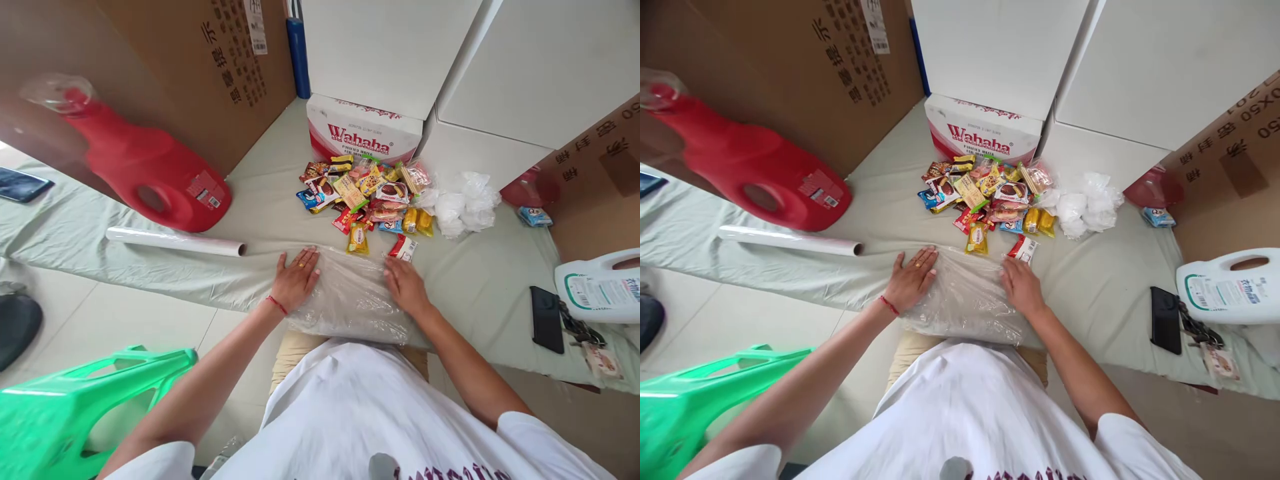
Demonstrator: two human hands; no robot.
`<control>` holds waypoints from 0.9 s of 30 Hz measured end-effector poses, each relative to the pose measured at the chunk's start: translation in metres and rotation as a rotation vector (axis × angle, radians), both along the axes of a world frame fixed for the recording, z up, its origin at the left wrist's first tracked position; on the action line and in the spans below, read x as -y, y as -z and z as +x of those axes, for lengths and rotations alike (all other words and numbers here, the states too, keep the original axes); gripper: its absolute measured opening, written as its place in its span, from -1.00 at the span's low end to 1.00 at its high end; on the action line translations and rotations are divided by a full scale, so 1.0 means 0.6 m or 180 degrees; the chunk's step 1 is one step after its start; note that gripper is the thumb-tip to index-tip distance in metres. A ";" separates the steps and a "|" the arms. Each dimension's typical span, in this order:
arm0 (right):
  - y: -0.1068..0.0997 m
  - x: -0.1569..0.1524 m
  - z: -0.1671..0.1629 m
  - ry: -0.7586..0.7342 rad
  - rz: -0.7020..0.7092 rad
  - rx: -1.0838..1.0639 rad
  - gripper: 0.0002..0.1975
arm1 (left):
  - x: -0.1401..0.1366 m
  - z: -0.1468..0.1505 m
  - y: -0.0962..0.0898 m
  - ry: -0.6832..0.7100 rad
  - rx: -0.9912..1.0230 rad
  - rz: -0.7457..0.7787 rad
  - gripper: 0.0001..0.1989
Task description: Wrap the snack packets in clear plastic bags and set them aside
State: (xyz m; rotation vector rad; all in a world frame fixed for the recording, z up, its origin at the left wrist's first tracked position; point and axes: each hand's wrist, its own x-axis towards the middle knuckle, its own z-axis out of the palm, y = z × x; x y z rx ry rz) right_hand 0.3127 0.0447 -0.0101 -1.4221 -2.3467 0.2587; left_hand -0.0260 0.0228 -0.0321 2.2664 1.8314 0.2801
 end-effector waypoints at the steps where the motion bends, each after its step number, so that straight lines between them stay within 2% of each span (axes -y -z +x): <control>1: -0.014 -0.024 -0.001 0.0116 0.0149 -0.0051 -0.57 | -0.012 -0.001 0.000 0.0002 0.0026 -0.0035 -0.41; 5: -0.058 -0.153 -0.021 0.0326 0.0705 0.0260 -0.61 | -0.032 -0.006 -0.004 0.0091 0.0000 -0.0083 -0.42; 8: -0.073 -0.229 -0.031 0.0286 0.0530 0.0516 -0.65 | -0.022 -0.011 -0.005 0.0190 -0.0057 0.0018 -0.41; 10: -0.083 -0.246 -0.028 0.0295 0.0441 0.0388 -0.66 | -0.015 -0.012 -0.005 0.0193 -0.0043 0.0056 -0.42; 12: -0.100 -0.236 -0.017 0.0346 0.0438 -0.0024 -0.67 | -0.012 -0.012 -0.005 0.0165 -0.0003 0.0065 -0.42; 14: -0.118 -0.206 -0.007 0.0269 0.0138 -0.0578 -0.67 | -0.012 -0.010 -0.006 0.0136 0.0037 0.0058 -0.43; 16: -0.129 -0.166 -0.008 -0.0002 -0.0642 -0.1046 -0.67 | -0.014 -0.009 -0.007 0.0112 0.0063 0.0031 -0.43; 18: -0.126 -0.124 -0.027 -0.0342 -0.1520 -0.1263 -0.66 | -0.015 -0.009 -0.006 0.0108 0.0071 0.0004 -0.42; 19: -0.118 -0.104 -0.042 -0.0489 -0.1837 -0.1271 -0.66 | -0.015 -0.009 -0.006 0.0113 0.0073 -0.0001 -0.42; 21: -0.095 -0.071 -0.080 -0.0714 -0.2148 -0.1062 -0.67 | -0.014 -0.010 -0.004 0.0135 0.0082 0.0014 -0.42; 23: -0.072 -0.047 -0.116 -0.0654 -0.2062 -0.0487 -0.68 | -0.013 -0.010 -0.003 0.0152 0.0098 0.0048 -0.42; 25: -0.061 -0.033 -0.137 -0.0315 -0.1604 0.0307 -0.69 | -0.013 -0.011 -0.001 0.0143 0.0118 0.0080 -0.42; 27: -0.066 -0.034 -0.139 0.0059 -0.1029 0.0917 -0.67 | -0.013 -0.012 0.000 0.0137 0.0133 0.0104 -0.43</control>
